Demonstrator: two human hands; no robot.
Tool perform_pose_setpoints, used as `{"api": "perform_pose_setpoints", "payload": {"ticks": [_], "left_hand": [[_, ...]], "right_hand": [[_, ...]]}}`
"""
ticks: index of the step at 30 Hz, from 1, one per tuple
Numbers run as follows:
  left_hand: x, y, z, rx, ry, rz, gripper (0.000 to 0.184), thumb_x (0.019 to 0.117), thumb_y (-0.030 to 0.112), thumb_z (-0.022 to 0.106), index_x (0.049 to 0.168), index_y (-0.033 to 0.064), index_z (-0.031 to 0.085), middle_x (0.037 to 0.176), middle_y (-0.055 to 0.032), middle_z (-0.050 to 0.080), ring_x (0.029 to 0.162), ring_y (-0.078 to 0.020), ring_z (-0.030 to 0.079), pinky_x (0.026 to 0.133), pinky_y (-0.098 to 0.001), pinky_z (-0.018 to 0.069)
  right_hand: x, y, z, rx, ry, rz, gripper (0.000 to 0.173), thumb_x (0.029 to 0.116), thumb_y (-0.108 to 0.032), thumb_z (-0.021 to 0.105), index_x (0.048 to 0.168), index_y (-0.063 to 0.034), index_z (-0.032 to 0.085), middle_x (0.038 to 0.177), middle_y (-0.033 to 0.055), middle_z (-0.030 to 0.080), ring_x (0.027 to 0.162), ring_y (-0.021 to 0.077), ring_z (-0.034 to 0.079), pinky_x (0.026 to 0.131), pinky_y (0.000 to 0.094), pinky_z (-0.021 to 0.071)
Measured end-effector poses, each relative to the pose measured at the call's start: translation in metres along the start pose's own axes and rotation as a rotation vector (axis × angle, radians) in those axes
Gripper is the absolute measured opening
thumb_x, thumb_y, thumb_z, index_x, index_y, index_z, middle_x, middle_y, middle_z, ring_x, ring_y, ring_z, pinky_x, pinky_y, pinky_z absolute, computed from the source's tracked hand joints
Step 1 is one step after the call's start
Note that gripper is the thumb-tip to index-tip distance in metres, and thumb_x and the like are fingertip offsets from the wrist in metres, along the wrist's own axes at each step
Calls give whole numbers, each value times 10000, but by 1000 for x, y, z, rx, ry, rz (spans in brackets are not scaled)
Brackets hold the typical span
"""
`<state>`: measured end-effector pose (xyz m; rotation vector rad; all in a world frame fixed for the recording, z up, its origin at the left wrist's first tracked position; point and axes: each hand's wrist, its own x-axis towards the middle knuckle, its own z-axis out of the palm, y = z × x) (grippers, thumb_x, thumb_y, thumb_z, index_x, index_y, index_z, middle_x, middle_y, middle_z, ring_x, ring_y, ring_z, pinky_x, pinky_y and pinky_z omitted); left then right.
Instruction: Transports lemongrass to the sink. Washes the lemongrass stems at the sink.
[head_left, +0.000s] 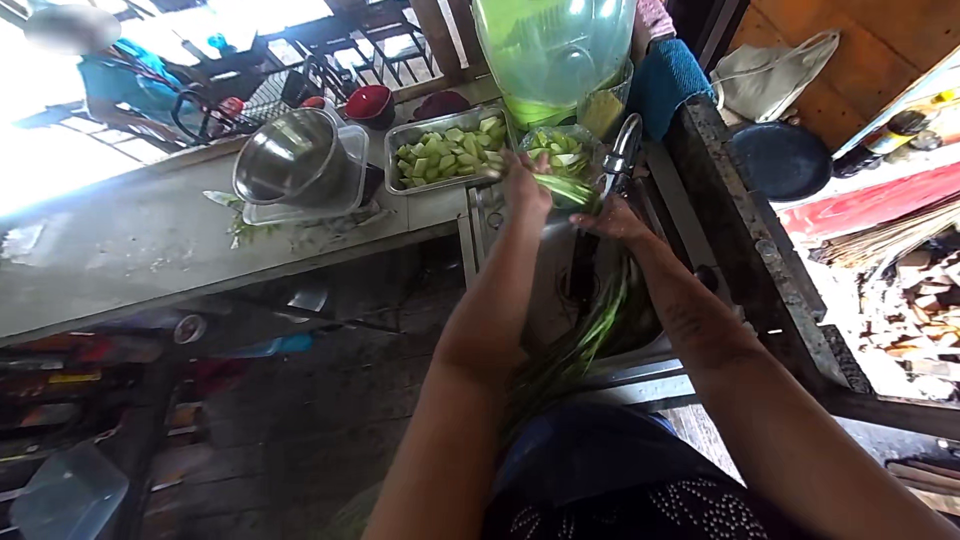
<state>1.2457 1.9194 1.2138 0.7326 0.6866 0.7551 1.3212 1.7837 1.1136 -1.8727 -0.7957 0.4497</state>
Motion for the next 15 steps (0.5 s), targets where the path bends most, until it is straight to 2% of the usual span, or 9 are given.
{"api": "perform_pose_setpoints", "payload": {"ticks": [1,3,5,7,9,12,14,15], "left_hand": [[2,20,4,-28,3,38,392,1130,439,236,1024,136,460,774,-6,501,654,-123,549,666,-302,534],[1,63,6,-111,-43,120,371,1134,419,220,1082,129,447,823,-15,500,684,-119,557,700,-295,548],[-5,103,5,-209,-13,200,371,1131,413,236,983,158,460,717,10,499,629,-112,561,671,-302,554],[-13,134,-1,-261,7,278,394,1132,413,216,934,164,448,658,20,465,586,-107,535,643,-289,541],[-16,155,-11,-311,16,356,424,1128,432,202,932,152,454,640,4,463,576,-122,542,631,-302,546],[-18,178,-27,-350,25,441,413,1123,451,202,951,157,435,669,-9,480,604,-133,559,646,-328,558],[-21,186,-34,-390,42,435,379,1121,443,241,968,159,441,700,-20,484,626,-142,562,668,-340,562],[-25,185,-37,-395,36,431,378,1122,446,241,979,157,438,706,-20,480,627,-143,561,671,-339,564]], "right_hand": [[-1,-2,2,-76,0,34,787,870,-324,835,1467,37,470,1339,283,619,1270,401,596,1111,571,441],[2,-11,4,-140,66,127,679,912,-285,791,1416,64,501,1291,304,632,1231,438,612,1082,602,450],[6,-16,9,-59,122,124,612,925,-228,770,1400,69,524,1304,293,631,1239,399,616,1091,552,461],[9,-22,19,67,95,61,603,901,-194,794,1383,65,540,1298,271,636,1218,341,625,1082,496,476],[14,-35,31,120,15,49,653,868,-141,806,1428,22,513,1300,253,638,1201,335,634,1059,514,493],[16,-51,45,139,-161,15,690,821,-6,786,1435,21,472,1244,251,646,1110,316,660,993,491,531],[19,-54,48,131,-186,21,587,845,19,747,1387,30,521,1189,239,658,1019,295,680,929,466,560],[22,-54,46,49,-119,34,508,899,-33,721,1372,28,548,1188,242,667,1017,314,699,919,486,581]]}}
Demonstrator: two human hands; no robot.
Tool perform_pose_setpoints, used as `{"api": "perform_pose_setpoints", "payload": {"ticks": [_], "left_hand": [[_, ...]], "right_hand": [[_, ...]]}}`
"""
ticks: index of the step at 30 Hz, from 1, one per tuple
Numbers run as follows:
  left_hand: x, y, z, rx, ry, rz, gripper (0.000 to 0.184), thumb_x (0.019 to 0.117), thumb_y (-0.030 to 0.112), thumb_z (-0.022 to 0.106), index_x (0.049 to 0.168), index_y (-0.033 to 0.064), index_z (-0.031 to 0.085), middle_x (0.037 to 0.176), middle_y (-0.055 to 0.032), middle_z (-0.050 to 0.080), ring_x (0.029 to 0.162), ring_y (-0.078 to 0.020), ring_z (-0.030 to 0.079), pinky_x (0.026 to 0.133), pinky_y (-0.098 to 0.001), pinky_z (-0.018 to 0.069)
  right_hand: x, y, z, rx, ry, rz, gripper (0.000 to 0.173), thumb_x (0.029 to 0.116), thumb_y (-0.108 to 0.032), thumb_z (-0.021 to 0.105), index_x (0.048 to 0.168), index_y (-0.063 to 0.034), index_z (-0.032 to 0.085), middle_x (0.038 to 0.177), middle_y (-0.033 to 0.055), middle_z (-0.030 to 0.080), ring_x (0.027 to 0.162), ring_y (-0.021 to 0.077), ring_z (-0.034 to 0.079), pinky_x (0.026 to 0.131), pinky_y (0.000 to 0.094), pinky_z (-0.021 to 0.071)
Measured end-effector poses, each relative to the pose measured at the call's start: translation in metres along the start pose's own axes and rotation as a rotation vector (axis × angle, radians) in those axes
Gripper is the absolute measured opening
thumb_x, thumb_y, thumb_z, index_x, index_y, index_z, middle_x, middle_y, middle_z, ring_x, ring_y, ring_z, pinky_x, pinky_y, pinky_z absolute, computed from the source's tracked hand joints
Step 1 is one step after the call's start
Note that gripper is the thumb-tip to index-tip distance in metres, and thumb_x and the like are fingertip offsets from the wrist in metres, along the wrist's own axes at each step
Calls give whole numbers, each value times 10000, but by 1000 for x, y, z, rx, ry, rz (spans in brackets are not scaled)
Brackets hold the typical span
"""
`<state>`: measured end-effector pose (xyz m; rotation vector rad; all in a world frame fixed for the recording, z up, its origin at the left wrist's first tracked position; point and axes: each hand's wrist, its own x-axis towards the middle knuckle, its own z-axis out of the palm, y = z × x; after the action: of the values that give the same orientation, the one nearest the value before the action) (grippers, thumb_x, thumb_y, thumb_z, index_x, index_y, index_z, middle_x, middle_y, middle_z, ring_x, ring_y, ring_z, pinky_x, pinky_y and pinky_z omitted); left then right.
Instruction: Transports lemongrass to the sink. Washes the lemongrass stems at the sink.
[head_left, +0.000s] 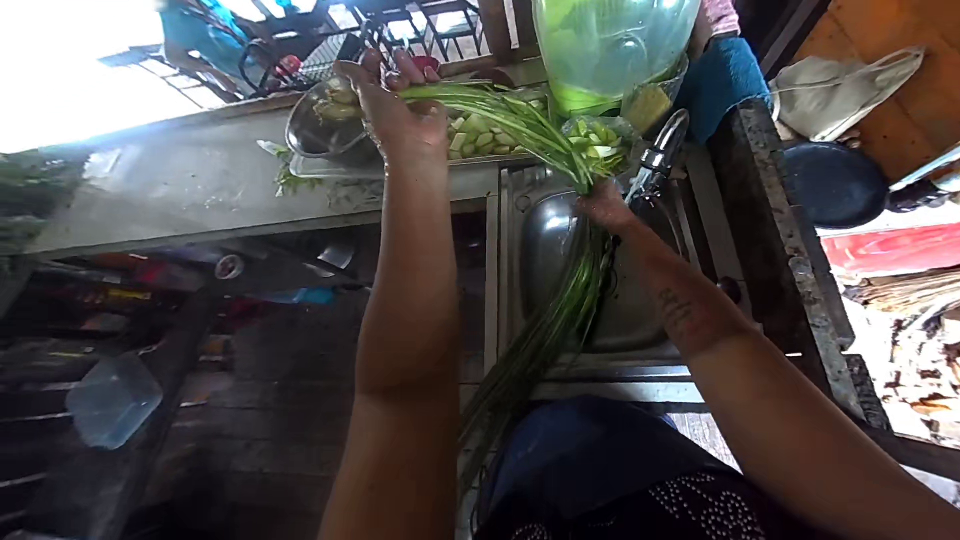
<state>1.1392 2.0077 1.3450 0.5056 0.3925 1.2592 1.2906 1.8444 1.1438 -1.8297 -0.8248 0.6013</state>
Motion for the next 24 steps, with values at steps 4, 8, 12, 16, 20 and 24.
{"api": "perform_pose_setpoints", "payload": {"ticks": [4,8,12,16,20,24], "left_hand": [[-24,-13,-9,24,-60,-46,431,1125,439,181,912,159,431,628,4,464,578,-128,549,661,-326,562],[-34,-8,-17,18,-50,-9,416,1124,447,205,933,163,442,640,10,475,599,-126,571,679,-320,575],[-30,18,-38,15,-47,84,462,1124,437,146,914,149,439,616,2,495,599,-143,586,690,-361,583],[-30,49,-46,0,-96,166,492,1128,400,130,874,128,452,616,-29,521,628,-179,615,699,-407,595],[-40,84,-32,13,-134,273,334,1131,286,172,1017,95,421,752,-74,484,704,-196,565,782,-446,566],[-46,109,-23,74,-141,307,453,1125,359,139,907,101,440,640,-64,489,619,-194,569,659,-418,561]], "right_hand": [[11,1,-16,-476,454,102,635,991,-214,604,1568,-64,384,1361,269,621,1189,469,645,981,636,492],[3,27,-16,-587,326,83,717,968,-235,656,1582,-56,333,1441,283,552,1245,499,596,1005,650,477],[-4,40,-17,-447,183,101,625,967,-234,694,1512,-55,446,1310,314,625,1212,501,616,1023,639,475],[-4,33,-10,-271,326,28,627,907,-278,752,1440,-45,518,1211,276,686,1101,475,672,941,653,506],[-19,18,15,-390,184,115,786,937,-251,709,1600,-189,290,1136,234,718,1023,455,706,878,646,535],[-13,44,12,-117,-78,83,572,936,-118,723,1452,-10,500,1247,269,659,1142,397,655,1002,569,512]]}}
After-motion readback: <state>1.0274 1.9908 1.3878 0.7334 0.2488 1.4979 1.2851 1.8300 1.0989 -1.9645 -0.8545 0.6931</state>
